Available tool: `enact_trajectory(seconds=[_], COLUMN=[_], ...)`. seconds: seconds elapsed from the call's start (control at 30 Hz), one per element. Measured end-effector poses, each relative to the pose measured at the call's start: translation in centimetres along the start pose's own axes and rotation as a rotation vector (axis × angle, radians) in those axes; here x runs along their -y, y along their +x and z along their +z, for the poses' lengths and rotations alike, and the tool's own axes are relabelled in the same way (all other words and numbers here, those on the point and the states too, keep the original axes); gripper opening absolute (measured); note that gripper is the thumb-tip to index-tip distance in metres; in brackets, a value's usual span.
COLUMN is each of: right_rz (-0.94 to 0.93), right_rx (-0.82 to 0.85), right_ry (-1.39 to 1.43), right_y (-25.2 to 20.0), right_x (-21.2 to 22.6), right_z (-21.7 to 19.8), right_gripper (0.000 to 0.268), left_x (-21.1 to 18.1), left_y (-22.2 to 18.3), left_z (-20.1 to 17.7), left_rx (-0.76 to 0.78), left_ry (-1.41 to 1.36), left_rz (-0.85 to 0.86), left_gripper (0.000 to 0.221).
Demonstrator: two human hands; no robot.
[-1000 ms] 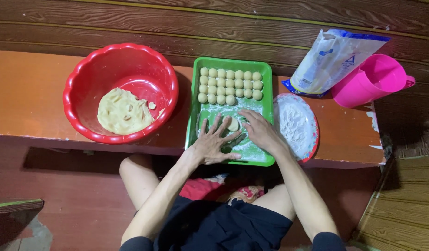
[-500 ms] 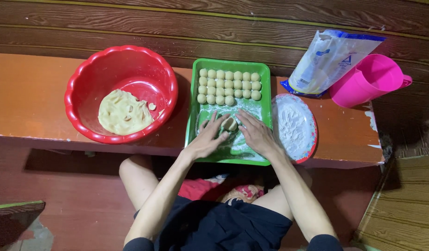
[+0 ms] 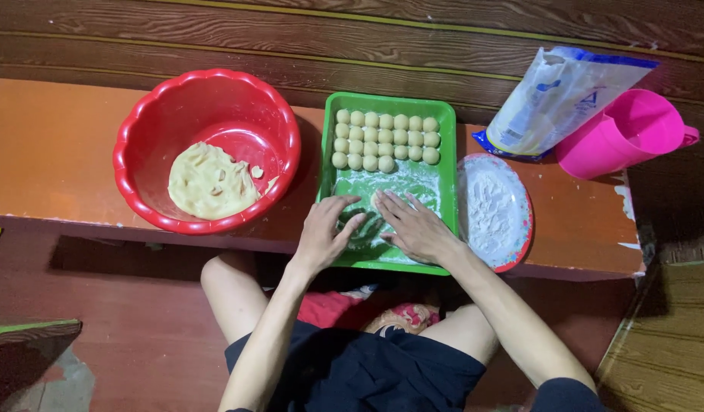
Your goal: The person is pinching small pieces of dough from a red bowl, rolling them into uniform balls between their palms, and arranging them in a green tray.
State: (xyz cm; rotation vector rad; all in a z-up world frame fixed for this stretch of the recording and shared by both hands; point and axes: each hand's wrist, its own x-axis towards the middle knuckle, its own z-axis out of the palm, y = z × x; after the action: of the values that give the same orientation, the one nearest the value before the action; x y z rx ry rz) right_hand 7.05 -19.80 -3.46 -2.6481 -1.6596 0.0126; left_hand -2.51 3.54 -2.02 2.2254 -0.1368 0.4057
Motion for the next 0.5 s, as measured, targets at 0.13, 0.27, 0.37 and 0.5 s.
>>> enact_trajectory(seconds=[0.13,0.27,0.37,0.5], right_rz=[0.017,0.02,0.041,0.043], right_rx=[0.027,0.031,0.042,0.033], right_ry=[0.015,0.001,-0.007,0.009], right_y=[0.0,-0.1,-0.2,-0.2], right_x=[-0.2,-0.3,-0.3,0.0], right_z=[0.7,1.2,1.8,1.6], right_gripper=[0.065,0.067,0.067,0.066], left_x=[-0.5,-0.9,-1.1,-1.1], left_y=[0.2,0.2,0.2,0.2], left_z=[-0.3,-0.5,-0.6,-0.6], left_rx=[-0.008,-0.005,-0.003,0.001], left_ry=[-0.024,-0.052,-0.06,-0.059], left_rz=[0.013,0.027,0.013,0.004], left_gripper=[0.035,0.033,0.032,0.032])
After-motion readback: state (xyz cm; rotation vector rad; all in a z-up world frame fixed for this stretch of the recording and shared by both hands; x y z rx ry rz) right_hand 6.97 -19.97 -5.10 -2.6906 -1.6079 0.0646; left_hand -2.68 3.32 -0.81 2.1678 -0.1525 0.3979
